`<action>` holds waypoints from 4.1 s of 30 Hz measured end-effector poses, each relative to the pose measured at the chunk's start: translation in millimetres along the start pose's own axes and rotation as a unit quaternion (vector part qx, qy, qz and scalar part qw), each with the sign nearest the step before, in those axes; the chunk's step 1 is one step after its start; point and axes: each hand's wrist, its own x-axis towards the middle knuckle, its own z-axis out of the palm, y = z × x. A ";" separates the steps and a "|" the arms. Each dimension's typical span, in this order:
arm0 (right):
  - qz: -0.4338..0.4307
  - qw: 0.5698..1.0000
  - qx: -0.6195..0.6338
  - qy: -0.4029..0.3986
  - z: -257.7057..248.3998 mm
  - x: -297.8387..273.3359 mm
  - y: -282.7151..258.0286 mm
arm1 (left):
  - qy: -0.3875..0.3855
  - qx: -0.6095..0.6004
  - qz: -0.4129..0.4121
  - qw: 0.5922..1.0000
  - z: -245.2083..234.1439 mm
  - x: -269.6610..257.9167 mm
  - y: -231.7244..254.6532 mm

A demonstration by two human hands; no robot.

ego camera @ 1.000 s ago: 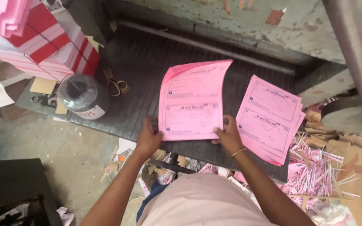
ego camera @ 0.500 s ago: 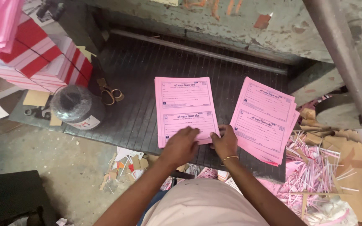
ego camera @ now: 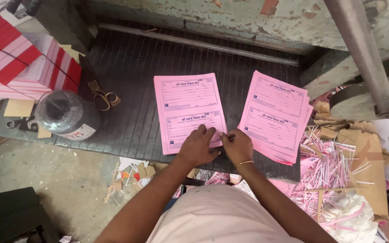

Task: The person repeatedly picks up stacks of pink printed paper sheets, aligns them, and places them on a dark work surface. The person occasionally moves the stacks to a nearby shelf and returns to continue stacking more sheets.

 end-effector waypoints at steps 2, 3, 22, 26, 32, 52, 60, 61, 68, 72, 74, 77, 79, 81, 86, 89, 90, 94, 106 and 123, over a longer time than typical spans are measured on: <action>-0.017 0.994 -0.108 -0.018 -5.6 -3.0 -5.8 | 0.019 -0.007 0.001 1.000 1.0 0.0 1.5; -0.027 0.986 -0.161 -0.027 -7.8 -2.5 -8.6 | 0.034 -0.003 0.009 0.999 1.9 0.7 1.6; 0.062 0.912 0.330 -0.235 18.5 30.0 -8.6 | 0.052 -0.026 -0.012 0.998 19.3 16.8 -28.5; -0.066 0.977 0.167 -0.116 21.0 33.5 -7.4 | 0.095 -0.034 0.004 0.995 16.3 15.8 -28.1; -0.081 0.968 0.172 -0.161 17.5 32.4 -19.6 | 0.001 -0.027 -0.056 0.998 16.9 12.8 -24.9; -0.130 0.976 0.133 -0.114 18.3 31.1 -23.8 | 0.071 -0.054 -0.003 0.996 13.7 8.7 -33.4; 0.041 0.932 0.268 -0.239 16.6 27.4 -28.3 | 0.091 -0.088 0.019 0.992 11.9 4.7 -37.5; -0.023 0.962 0.192 -0.194 16.3 28.1 -28.8 | 0.084 -0.074 0.007 0.994 12.9 5.2 -37.1; 0.040 0.930 0.278 -0.236 18.6 30.9 -30.4 | 0.125 -0.094 0.039 0.987 20.3 2.2 -35.4; 0.013 0.954 0.221 -0.201 22.3 31.9 -29.4 | 0.073 -0.071 -0.011 0.995 15.7 6.9 -31.1; -0.096 0.967 0.145 -0.185 23.1 35.0 -30.1 | 0.012 -0.073 -0.044 0.996 7.8 11.7 -30.4; -0.183 0.952 0.070 -0.233 21.4 36.9 -30.9 | -0.100 -0.378 -0.075 0.917 -9.6 4.7 -40.5; -0.232 0.930 0.020 -0.283 19.9 39.2 -34.7 | -0.003 -0.569 -0.176 0.804 -23.2 -13.4 -54.6; -0.290 0.898 -0.046 -0.327 17.2 39.3 -38.2 | 0.081 -0.621 -0.228 0.746 -34.6 -32.1 -69.6; -0.426 0.806 -0.090 -0.401 3.2 43.4 -48.2 | 0.087 -0.679 -0.295 0.666 -54.9 -51.0 -90.7; -0.451 0.762 -0.123 -0.447 -7.2 43.8 -52.3 | 0.075 -0.735 -0.275 0.615 -67.3 -55.3 -94.4; -0.454 0.750 -0.142 -0.459 -10.1 44.2 -53.5 | 0.074 -0.754 -0.266 0.596 -71.3 -57.5 -95.4; -0.497 0.727 -0.132 -0.455 -15.2 43.2 -58.6 | 0.083 -0.796 -0.234 0.553 -85.6 -69.8 -103.3; -0.539 0.629 -0.243 -0.505 -8.2 31.7 -81.3 | 0.126 -0.237 -0.386 0.883 -131.0 -47.7 -165.7; -0.521 0.804 -0.205 -0.202 75.5 30.9 -171.1 | 0.167 -0.070 -0.508 0.842 -100.4 -59.0 -109.2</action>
